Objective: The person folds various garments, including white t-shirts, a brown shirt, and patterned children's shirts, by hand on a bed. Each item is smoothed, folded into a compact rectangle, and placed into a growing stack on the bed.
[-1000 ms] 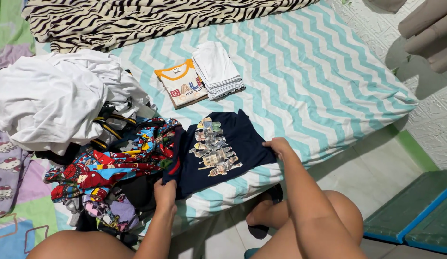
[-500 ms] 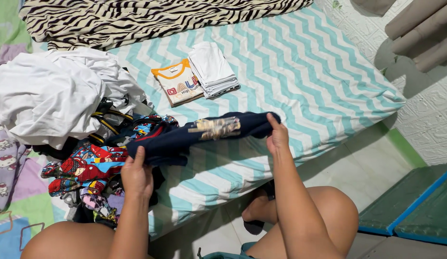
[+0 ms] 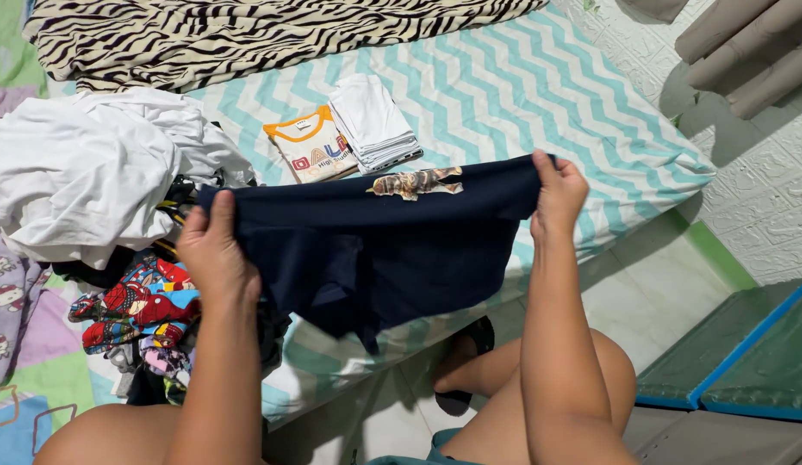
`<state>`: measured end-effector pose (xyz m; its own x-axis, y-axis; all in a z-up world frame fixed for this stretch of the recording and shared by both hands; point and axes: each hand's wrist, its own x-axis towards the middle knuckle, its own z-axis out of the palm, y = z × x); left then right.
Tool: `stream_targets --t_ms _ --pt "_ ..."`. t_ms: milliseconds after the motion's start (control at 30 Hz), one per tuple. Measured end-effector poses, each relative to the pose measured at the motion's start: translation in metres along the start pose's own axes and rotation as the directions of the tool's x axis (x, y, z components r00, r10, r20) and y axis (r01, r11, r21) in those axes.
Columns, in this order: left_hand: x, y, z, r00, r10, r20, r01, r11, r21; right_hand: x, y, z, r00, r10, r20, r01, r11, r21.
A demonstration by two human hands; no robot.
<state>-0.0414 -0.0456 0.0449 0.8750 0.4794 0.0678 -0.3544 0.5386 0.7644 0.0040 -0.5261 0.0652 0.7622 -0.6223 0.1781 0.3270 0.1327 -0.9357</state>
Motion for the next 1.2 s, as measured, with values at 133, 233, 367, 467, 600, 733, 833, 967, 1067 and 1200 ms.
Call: stream_targets --t_ms 133,233,367,467,600,733,833,967,1067,1200 --pt "0.032 -0.092 -0.017 0.993 -0.115 -0.031 0.117 0.901 0.417 0.036 0.102 -0.001 0.993 0.019 -0.116 -0.069 0.891 -0.448" --pt "0.014 -0.161 -0.053 0.985 -0.126 -0.118 0.173 0.734 0.657 0.010 0.173 -0.029 0.991 0.117 -0.064 -0.122 0.601 -0.790" --pt "-0.066 -0.197 -0.084 0.961 -0.126 -0.247 0.268 0.193 0.944 -0.048 0.202 -0.058 0.970 0.218 -0.103 -0.119 0.059 -0.991" --pt "-0.131 -0.194 -0.090 0.815 -0.216 -0.537 0.553 0.015 0.833 -0.073 0.188 -0.055 0.935 0.262 -0.240 -0.206 -0.150 -0.967" --pt "-0.165 -0.192 -0.097 0.797 -0.411 -0.443 0.445 -0.097 0.890 -0.072 0.157 -0.051 0.861 0.349 -0.369 -0.264 -0.313 -0.912" --pt "-0.161 -0.194 -0.105 0.703 -0.599 -0.384 0.602 0.213 0.769 -0.055 0.158 -0.073 0.805 0.481 -0.347 -0.281 -0.204 -0.938" --pt "-0.177 -0.185 -0.096 0.580 -0.716 -0.388 0.793 0.386 0.472 -0.039 0.173 -0.115 0.820 0.437 -0.370 -0.443 0.073 -0.894" --pt "-0.165 -0.158 -0.067 0.595 -0.732 -0.332 0.799 0.584 0.146 -0.011 0.199 -0.147 0.741 0.564 -0.364 -0.671 0.594 -0.444" --pt "-0.111 -0.152 -0.039 0.649 -0.675 -0.351 0.681 0.721 -0.128 0.014 0.208 -0.136 0.641 0.717 -0.276 -0.746 0.666 0.000" --pt "-0.042 -0.166 -0.003 0.693 -0.648 -0.315 0.574 0.761 -0.303 0.036 0.203 -0.088 0.690 0.708 -0.151 -0.690 0.706 0.160"
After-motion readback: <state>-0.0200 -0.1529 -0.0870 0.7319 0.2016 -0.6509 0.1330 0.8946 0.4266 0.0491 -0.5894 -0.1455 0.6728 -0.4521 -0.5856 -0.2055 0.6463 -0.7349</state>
